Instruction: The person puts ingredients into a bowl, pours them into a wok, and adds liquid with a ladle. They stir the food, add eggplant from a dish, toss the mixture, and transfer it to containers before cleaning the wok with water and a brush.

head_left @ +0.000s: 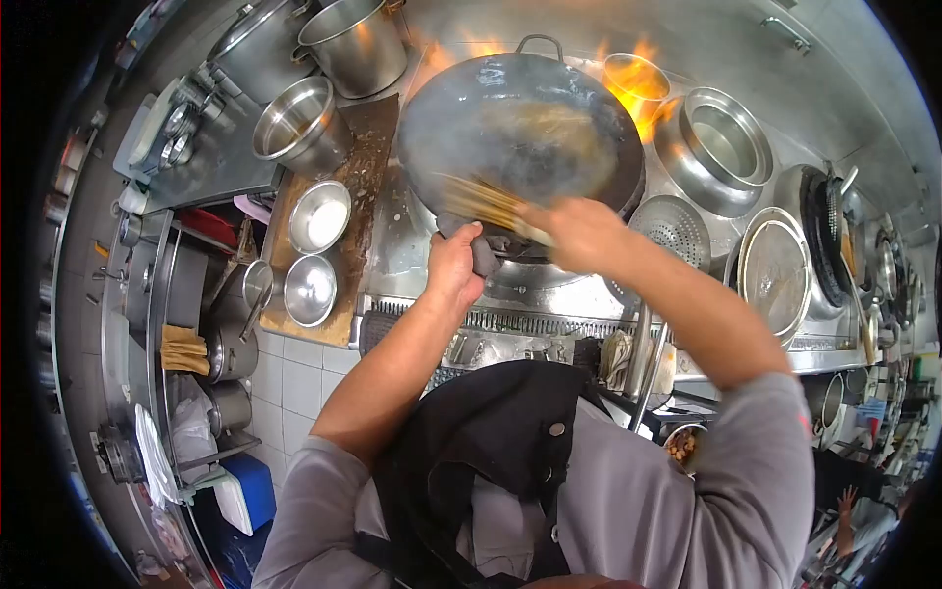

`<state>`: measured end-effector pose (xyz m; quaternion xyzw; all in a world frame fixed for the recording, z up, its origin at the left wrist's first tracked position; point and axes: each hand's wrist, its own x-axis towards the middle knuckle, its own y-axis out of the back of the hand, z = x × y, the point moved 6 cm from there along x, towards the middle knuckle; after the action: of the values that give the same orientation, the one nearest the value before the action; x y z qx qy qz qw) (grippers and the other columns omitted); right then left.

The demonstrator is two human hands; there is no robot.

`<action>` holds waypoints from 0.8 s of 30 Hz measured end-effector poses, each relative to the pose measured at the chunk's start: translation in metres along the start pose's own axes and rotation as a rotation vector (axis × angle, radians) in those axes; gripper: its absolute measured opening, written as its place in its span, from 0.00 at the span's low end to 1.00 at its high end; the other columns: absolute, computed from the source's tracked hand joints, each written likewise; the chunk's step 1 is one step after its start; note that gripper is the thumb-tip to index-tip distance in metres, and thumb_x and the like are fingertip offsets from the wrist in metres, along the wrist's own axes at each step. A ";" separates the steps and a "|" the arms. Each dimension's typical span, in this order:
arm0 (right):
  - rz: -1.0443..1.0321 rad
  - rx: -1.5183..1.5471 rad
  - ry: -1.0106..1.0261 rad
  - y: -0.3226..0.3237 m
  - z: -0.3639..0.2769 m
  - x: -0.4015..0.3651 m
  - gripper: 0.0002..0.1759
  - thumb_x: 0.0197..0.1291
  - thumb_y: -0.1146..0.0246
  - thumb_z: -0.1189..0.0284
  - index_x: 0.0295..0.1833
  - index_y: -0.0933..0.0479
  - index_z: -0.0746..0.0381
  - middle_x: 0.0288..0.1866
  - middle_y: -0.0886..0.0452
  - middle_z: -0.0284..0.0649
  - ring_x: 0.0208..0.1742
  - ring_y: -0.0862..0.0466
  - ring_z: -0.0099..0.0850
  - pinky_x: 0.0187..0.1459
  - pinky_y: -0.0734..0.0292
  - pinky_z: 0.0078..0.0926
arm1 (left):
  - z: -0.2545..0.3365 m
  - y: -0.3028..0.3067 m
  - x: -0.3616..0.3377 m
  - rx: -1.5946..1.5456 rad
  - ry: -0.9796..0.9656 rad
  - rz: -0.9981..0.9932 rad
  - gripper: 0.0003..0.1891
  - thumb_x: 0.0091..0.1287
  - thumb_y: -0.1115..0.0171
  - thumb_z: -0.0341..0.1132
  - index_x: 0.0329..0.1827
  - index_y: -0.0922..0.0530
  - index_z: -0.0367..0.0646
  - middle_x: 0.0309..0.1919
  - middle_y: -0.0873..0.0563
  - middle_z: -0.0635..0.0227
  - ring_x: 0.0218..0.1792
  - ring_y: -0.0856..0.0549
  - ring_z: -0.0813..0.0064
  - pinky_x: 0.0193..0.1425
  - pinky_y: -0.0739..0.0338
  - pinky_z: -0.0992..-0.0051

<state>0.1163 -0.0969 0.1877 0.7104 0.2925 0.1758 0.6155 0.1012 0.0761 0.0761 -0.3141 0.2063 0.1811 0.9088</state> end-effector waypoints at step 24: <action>0.110 -0.087 -0.651 0.038 0.054 -0.103 0.25 0.52 0.32 0.70 0.59 0.21 0.51 0.45 0.13 0.46 0.49 0.12 0.45 0.50 0.17 0.45 | 0.084 0.035 -0.015 0.376 -0.305 -0.286 0.19 0.60 0.38 0.22 0.54 0.29 0.28 0.45 0.18 0.56 0.42 0.16 0.65 0.48 0.19 0.67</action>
<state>0.0775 -0.2063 0.2270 0.7170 0.0336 -0.0151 0.6961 0.0945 0.1534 0.1261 -0.1348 0.0507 0.0545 0.9881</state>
